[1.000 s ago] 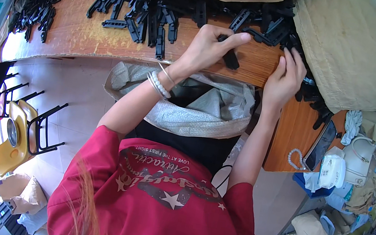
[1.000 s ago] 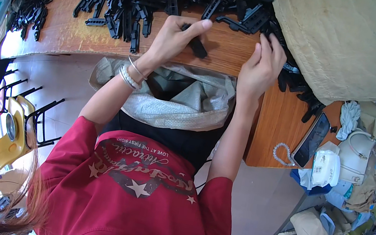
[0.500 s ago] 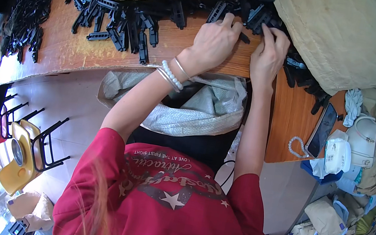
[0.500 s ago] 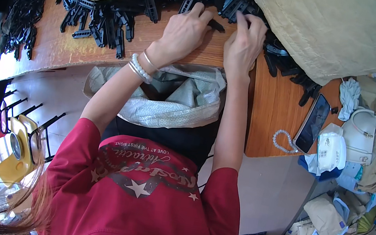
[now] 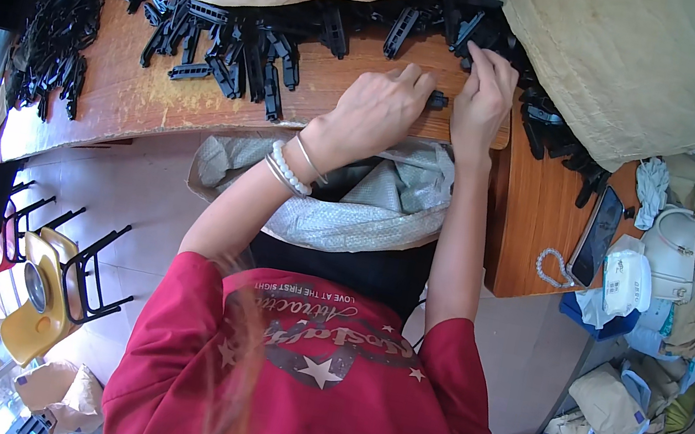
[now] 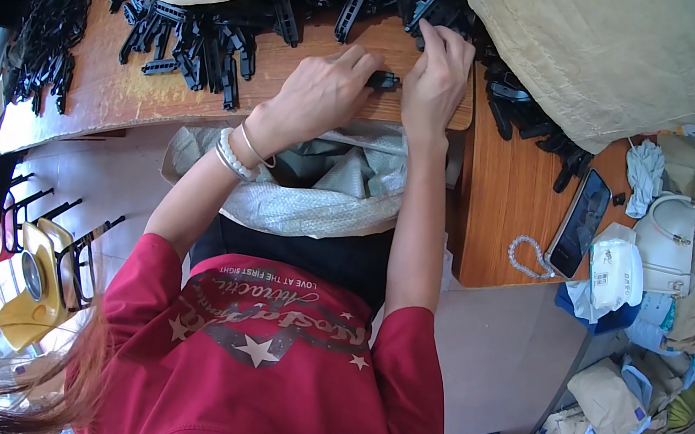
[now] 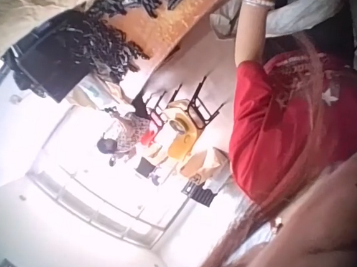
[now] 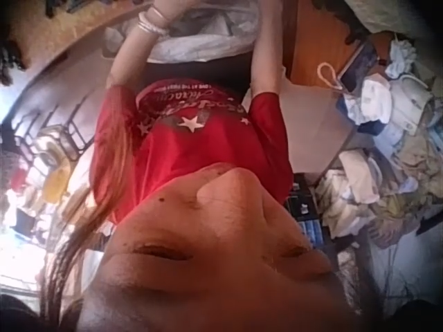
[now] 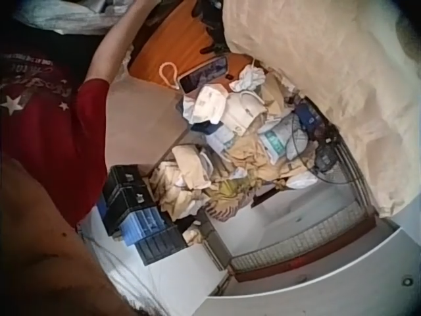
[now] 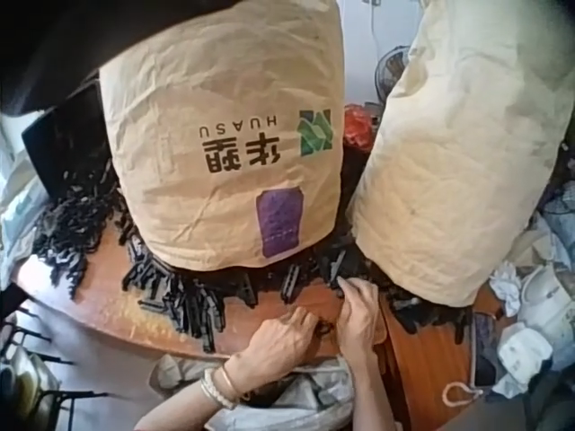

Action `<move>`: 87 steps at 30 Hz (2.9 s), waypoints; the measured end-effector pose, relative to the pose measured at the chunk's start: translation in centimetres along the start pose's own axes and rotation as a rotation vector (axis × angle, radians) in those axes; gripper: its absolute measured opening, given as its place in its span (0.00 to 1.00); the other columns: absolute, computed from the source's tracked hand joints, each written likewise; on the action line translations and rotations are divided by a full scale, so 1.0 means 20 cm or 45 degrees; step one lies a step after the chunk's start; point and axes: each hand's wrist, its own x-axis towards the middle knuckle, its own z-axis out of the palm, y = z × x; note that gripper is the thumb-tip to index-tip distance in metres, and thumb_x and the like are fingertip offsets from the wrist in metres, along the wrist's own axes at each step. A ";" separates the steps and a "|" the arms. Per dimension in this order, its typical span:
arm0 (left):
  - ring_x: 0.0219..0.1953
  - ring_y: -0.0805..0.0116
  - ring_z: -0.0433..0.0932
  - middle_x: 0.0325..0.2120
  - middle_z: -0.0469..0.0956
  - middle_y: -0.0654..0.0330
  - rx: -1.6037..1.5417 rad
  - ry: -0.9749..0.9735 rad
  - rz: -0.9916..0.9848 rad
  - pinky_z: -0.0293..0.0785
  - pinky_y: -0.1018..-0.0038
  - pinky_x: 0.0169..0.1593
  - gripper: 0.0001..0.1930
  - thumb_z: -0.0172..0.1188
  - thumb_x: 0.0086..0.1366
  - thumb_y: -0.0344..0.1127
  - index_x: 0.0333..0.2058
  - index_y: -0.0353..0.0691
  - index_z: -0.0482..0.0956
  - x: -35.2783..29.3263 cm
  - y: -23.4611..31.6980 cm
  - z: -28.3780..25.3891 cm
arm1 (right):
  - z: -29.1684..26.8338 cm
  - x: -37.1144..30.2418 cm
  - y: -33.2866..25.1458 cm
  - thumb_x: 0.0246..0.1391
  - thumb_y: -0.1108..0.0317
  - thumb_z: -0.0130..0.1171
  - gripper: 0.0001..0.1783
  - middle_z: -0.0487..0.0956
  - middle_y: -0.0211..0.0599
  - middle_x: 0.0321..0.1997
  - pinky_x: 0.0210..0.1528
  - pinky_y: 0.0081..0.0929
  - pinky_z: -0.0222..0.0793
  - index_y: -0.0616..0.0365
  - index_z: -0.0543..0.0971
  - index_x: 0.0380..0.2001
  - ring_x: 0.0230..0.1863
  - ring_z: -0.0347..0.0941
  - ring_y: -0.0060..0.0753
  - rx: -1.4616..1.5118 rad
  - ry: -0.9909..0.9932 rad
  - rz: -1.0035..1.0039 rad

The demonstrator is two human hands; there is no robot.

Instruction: Inspecting, clicking together, and bagging small black plastic clips at a workbench.

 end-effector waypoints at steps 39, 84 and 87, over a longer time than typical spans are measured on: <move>0.14 0.80 0.68 0.24 0.76 0.59 -1.856 -0.167 -0.805 0.60 0.85 0.16 0.14 0.49 0.67 0.30 0.47 0.28 0.74 -0.18 -0.09 -0.11 | -0.26 -0.10 -0.28 0.48 0.82 0.60 0.09 0.76 0.32 0.37 0.37 0.14 0.70 0.67 0.80 0.35 0.35 0.74 0.20 1.106 -0.525 0.435; 0.30 0.51 0.78 0.26 0.77 0.50 -0.699 -0.097 -0.045 0.73 0.64 0.33 0.14 0.64 0.56 0.40 0.33 0.34 0.79 -0.36 -0.05 -0.18 | -0.19 -0.12 -0.12 0.49 0.72 0.65 0.10 0.75 0.32 0.28 0.27 0.20 0.64 0.63 0.80 0.35 0.24 0.67 0.23 0.434 -0.301 0.334; 0.25 0.55 0.77 0.25 0.76 0.53 -0.327 0.244 -0.138 0.72 0.66 0.27 0.15 0.63 0.57 0.43 0.31 0.34 0.77 -0.15 -0.11 -0.11 | -0.12 -0.07 -0.13 0.50 0.70 0.63 0.12 0.73 0.39 0.35 0.35 0.29 0.66 0.63 0.78 0.38 0.32 0.70 0.34 -0.048 -0.294 0.131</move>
